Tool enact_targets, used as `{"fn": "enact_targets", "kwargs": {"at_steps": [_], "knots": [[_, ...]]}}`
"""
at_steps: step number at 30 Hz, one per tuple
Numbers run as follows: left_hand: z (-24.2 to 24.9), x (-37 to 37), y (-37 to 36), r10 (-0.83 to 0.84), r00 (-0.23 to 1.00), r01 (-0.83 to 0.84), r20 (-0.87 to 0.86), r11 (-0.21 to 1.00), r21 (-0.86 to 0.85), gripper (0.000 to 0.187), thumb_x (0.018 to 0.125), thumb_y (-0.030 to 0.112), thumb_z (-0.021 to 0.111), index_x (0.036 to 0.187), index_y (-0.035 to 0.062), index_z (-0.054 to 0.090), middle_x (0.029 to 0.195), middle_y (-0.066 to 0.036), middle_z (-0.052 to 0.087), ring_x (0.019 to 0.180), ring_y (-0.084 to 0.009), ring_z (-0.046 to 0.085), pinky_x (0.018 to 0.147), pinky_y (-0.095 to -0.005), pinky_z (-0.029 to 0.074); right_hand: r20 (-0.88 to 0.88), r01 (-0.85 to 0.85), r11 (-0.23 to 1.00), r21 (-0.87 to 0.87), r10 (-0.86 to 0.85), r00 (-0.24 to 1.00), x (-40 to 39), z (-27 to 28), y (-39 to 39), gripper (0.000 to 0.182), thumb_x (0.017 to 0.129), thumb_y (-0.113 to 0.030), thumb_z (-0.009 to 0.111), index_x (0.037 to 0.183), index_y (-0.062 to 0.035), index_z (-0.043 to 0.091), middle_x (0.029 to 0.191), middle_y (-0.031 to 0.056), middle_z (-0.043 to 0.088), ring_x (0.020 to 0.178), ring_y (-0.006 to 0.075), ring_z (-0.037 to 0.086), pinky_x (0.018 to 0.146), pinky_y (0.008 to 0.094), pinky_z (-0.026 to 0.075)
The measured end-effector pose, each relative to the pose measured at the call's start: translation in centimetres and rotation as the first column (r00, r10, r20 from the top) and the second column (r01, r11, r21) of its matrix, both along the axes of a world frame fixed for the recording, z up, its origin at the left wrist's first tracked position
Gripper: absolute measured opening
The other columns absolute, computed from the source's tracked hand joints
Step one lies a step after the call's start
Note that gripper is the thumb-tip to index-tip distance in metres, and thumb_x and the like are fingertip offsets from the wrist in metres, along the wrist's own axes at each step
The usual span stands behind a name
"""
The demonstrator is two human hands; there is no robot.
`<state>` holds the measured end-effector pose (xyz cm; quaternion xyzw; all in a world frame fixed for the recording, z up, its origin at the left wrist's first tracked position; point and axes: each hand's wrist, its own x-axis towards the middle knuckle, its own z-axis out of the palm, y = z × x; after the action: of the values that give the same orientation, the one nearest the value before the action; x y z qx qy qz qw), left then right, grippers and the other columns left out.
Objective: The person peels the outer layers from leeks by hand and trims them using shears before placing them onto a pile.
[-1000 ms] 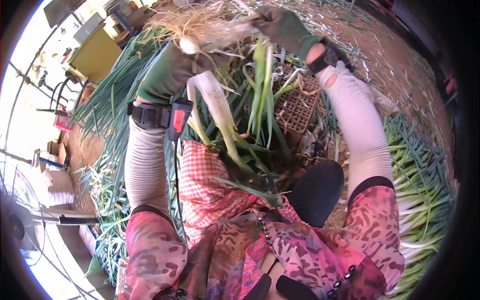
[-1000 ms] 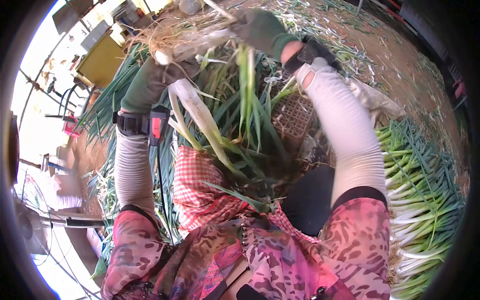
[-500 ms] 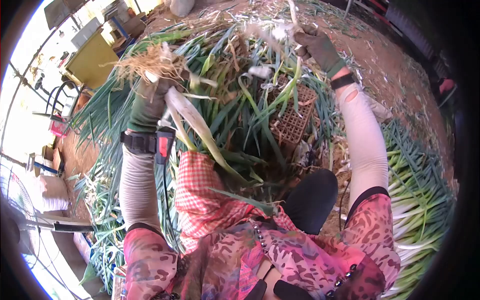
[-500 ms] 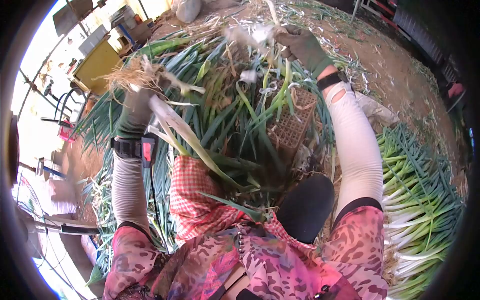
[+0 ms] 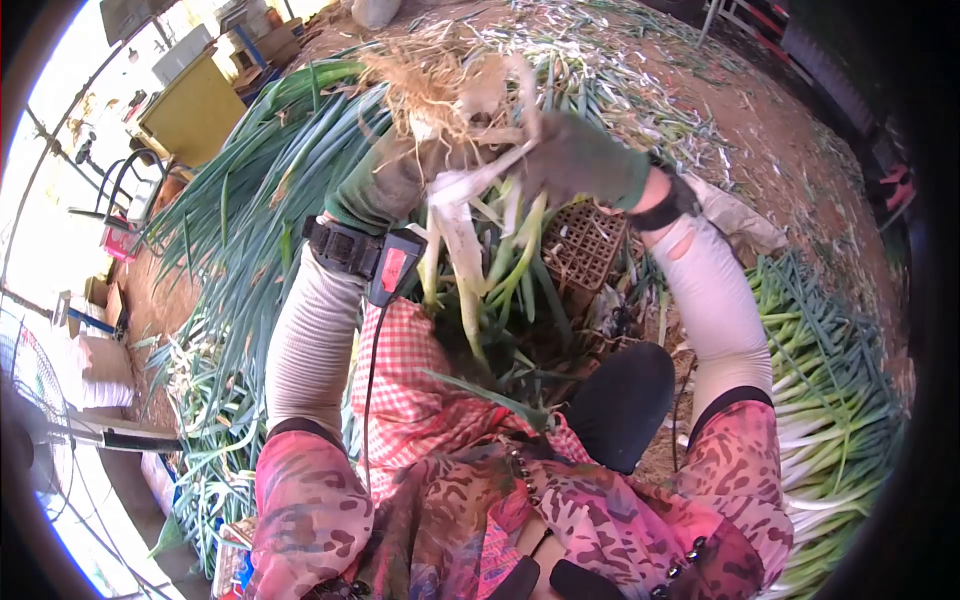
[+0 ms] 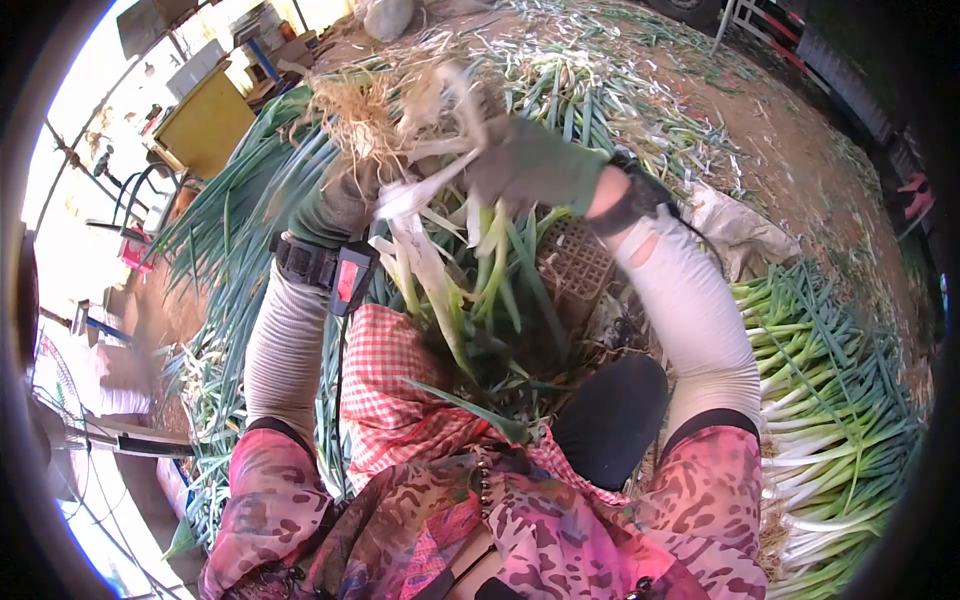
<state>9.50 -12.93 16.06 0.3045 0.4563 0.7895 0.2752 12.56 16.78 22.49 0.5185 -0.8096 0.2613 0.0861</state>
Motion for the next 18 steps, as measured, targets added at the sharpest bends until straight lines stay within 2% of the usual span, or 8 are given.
{"fn": "enact_targets", "kwargs": {"at_steps": [3, 5, 6, 8, 11, 14, 16, 18], "knots": [[2.3, 2.0, 0.0, -0.053, 0.907, -0.095, -0.417, 0.94, -0.327, 0.06, 0.094, 0.025, 0.062, 0.143, 0.0017, 0.038, 0.132, -0.017, 0.055, 0.113, -0.0276, 0.059, 0.096, -0.0387, 0.05, 0.56, 0.442, 0.846, -0.299, -0.22, 0.799, 1.7, 3.4, 1.6, 0.003, 0.083, -0.014, 0.068, 0.085, -0.0155, 0.07, 0.07, -0.0052, 0.066, 0.061, 0.0083, 0.064, 0.052, 0.0182, 0.053], [2.4, 2.7, -0.5, -0.115, 0.734, -0.263, -0.67, 0.861, -0.436, 0.059, 0.097, 0.021, 0.059, 0.148, 0.0081, 0.033, 0.132, -0.013, 0.055, 0.109, -0.0283, 0.061, 0.094, -0.0413, 0.05, -0.247, 0.469, 0.872, -0.142, -0.49, 0.836, -0.9, 4.7, 6.0, 0.013, 0.092, -0.014, 0.058, 0.097, -0.0113, 0.07, 0.072, -0.0005, 0.066, 0.051, 0.0061, 0.058, 0.042, 0.0177, 0.044], [1.1, 2.3, -0.7, -0.04, 0.816, -0.153, -0.577, 0.947, -0.282, 0.059, 0.096, 0.018, 0.06, 0.148, 0.0083, 0.034, 0.132, -0.013, 0.055, 0.112, -0.0284, 0.06, 0.095, -0.0401, 0.049, 0.231, 0.619, 0.691, -0.373, -0.577, 0.783, 0.3, 5.4, 6.4, 0.02, 0.095, -0.015, 0.053, 0.105, -0.0115, 0.069, 0.07, -0.0004, 0.064, 0.047, 0.0047, 0.052, 0.041, 0.0165, 0.039], [-1.0, 1.1, -1.7, -0.061, 0.923, 0.09, -0.381, 0.994, 0.058, 0.057, 0.096, 0.014, 0.057, 0.147, 0.0066, 0.034, 0.137, -0.015, 0.051, 0.119, -0.0284, 0.055, 0.1, -0.0382, 0.046, 0.398, 0.707, 0.634, -0.314, -0.588, 0.704, 0.6, 5.7, 9.0, 0.026, 0.098, -0.025, 0.051, 0.105, -0.0059, 0.067, 0.074, -0.0004, 0.064, 0.049, 0.0045, 0.051, 0.042, 0.0164, 0.039], [-2.7, -2.5, -3.9, -0.234, 0.937, 0.293, -0.26, 0.931, 0.218, 0.048, 0.102, 0.012, 0.042, 0.147, 0.0009, 0.032, 0.147, -0.018, 0.04, 0.135, -0.0276, 0.042, 0.111, -0.036, 0.038, 0.604, 0.645, 0.764, -0.002, -0.513, 0.61, 2.0, 3.3, 8.6, 0.025, 0.096, -0.024, 0.055, 0.11, -0.0066, 0.067, 0.074, -0.0004, 0.064, 0.048, 0.0037, 0.05, 0.041, 0.0164, 0.038], [0.0, -0.3, -3.8, 0.224, 0.875, -0.337, -0.428, 0.918, -0.208, 0.048, 0.1, 0.009, 0.042, 0.147, 0.0011, 0.032, 0.147, -0.02, 0.041, 0.135, -0.0266, 0.043, 0.109, -0.0317, 0.038, 0.658, 0.496, 0.819, 0.288, -0.546, 0.519, 4.3, 0.3, 4.3, 0.023, 0.093, -0.022, 0.062, 0.108, -0.0054, 0.069, 0.073, 0.001, 0.066, 0.049, 0.0051, 0.054, 0.042, 0.0182, 0.042], [1.0, -0.9, -2.8, 0.167, 0.697, -0.479, -0.698, 0.832, -0.279, 0.045, 0.101, 0.012, 0.044, 0.144, 0.002, 0.037, 0.143, -0.02, 0.045, 0.13, -0.0286, 0.048, 0.108, -0.0337, 0.041, 0.66, 0.594, 0.737, 0.323, -0.625, 0.417, 1.4, -1.6, 3.4, 0.024, 0.09, -0.028, 0.067, 0.095, -0.0045, 0.07, 0.072, 0.005, 0.067, 0.06, 0.0085, 0.062, 0.047, 0.0231, 0.049], [1.6, -1.1, -1.2, 0.15, 0.539, -0.462, -0.829, 0.876, -0.141, 0.04, 0.101, 0.015, 0.047, 0.139, 0.0023, 0.046, 0.136, -0.018, 0.053, 0.122, -0.0308, 0.055, 0.103, -0.0366, 0.045, 0.646, 0.596, 0.799, -0.08, -0.414, 0.641, -6.4, -6.2, 6.6, 0.033, 0.089, -0.033, 0.067, 0.107, -0.0052, 0.063, 0.087, 0.0051, 0.068, 0.072, 0.0099, 0.064, 0.06, 0.0208, 0.051]]}}
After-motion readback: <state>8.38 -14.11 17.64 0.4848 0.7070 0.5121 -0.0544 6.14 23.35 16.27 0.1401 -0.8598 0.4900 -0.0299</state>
